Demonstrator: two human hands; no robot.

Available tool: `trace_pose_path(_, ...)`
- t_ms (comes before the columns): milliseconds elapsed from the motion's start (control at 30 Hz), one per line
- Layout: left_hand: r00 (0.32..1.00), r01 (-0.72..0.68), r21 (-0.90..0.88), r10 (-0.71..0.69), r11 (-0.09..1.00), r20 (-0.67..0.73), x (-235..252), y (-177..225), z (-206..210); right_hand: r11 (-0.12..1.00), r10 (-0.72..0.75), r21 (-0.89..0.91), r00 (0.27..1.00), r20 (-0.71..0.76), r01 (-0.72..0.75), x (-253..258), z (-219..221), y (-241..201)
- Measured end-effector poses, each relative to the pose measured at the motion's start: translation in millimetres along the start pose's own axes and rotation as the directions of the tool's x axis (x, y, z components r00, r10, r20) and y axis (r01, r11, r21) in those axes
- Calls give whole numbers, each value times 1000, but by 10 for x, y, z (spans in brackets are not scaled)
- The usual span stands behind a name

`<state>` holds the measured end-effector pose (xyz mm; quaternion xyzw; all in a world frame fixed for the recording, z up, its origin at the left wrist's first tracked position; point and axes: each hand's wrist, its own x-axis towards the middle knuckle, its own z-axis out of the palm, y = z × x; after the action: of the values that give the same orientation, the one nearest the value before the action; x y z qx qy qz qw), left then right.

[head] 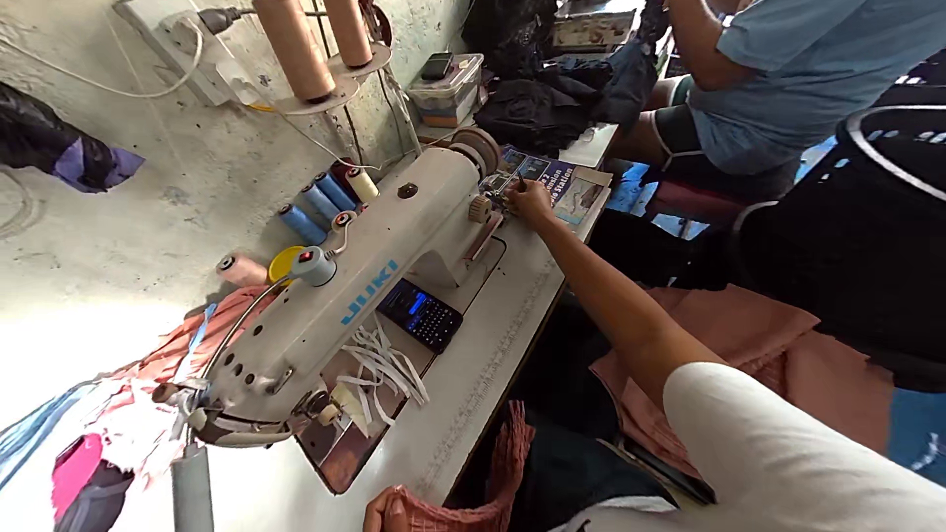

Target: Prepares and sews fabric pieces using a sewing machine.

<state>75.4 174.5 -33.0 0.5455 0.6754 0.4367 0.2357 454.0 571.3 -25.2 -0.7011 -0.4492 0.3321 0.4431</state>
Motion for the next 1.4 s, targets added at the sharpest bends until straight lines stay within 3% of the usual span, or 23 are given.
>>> trace_pose_path(133, 1000, -24, -20, 24, 1000, -14, 12, -7, 14, 999, 40, -21, 995, 94, -38, 87, -49, -35)
trace_pose_path(300, 997, -72, 2, 72, 997, -3, 1, -26, -2, 954, 29, 290, 990, 137, -68, -67, -102, -64)
trace_pose_path(500, 996, -89, 3, 89, 996, -18, -21, -40, 6, 962, -10, 272, 993, 122, -24, -48, -27, -64)
trace_pose_path(633, 996, -90, -1, 90, 996, -15, -20, -51, 9, 824, 43, 563, 998, 50, -64, -113, -109, -58)
trace_pose_path(700, 997, -79, -29, 79, 996, -1, -31, -52, -16, 807, 79, 584, 996, 36, -85, -234, -193, -120)
trace_pose_path(800, 998, -49, -82, 46, 995, -36, -115, 34, -233, 841, 5, 541, 999, 39, -25, -534, -317, -124)
trace_pose_path(867, 989, -46, -65, 36, 997, -144, -226, 151, -557, 853, -126, 521, 980, 156, 26, -867, -429, -90)
trace_pose_path(900, 975, -48, -28, 41, 998, -219, -299, 221, -770, 864, -189, 503, 945, 268, 30, -1093, -472, -46)
trace_pose_path(967, 922, -49, 140, 98, 989, -376, -468, 366, -1250, 892, -279, 451, 779, 561, -5, -1613, -499, 65)
trace_pose_path(1000, 887, -8, 253, 124, 967, -446, -563, 444, -1485, 909, -304, 417, 642, 704, -27, -1890, -456, 107)
trace_pose_path(1033, 846, 74, 346, 125, 935, -518, -660, 537, -1682, 924, -325, 381, 457, 828, -34, -2169, -372, 153)
trace_pose_path(1100, 748, 300, 454, 88, 839, -658, -846, 655, -1961, 955, -296, 298, 103, 949, 3, -2736, -84, 244)
trace_pose_path(1167, 650, 454, 469, 79, 758, -756, -997, 595, -2104, 957, -235, 252, -123, 964, 146, -3253, 299, 372)
trace_pose_path(1267, 611, 544, 473, 60, 693, -790, -1178, 418, -2106, 900, -141, 217, -220, 965, 379, -3900, 797, 459)
trace_pose_path(1400, 652, 558, 499, 22, 664, -758, -1348, 269, -1952, 715, -243, 393, -322, 915, 578, -4531, 1279, 455)
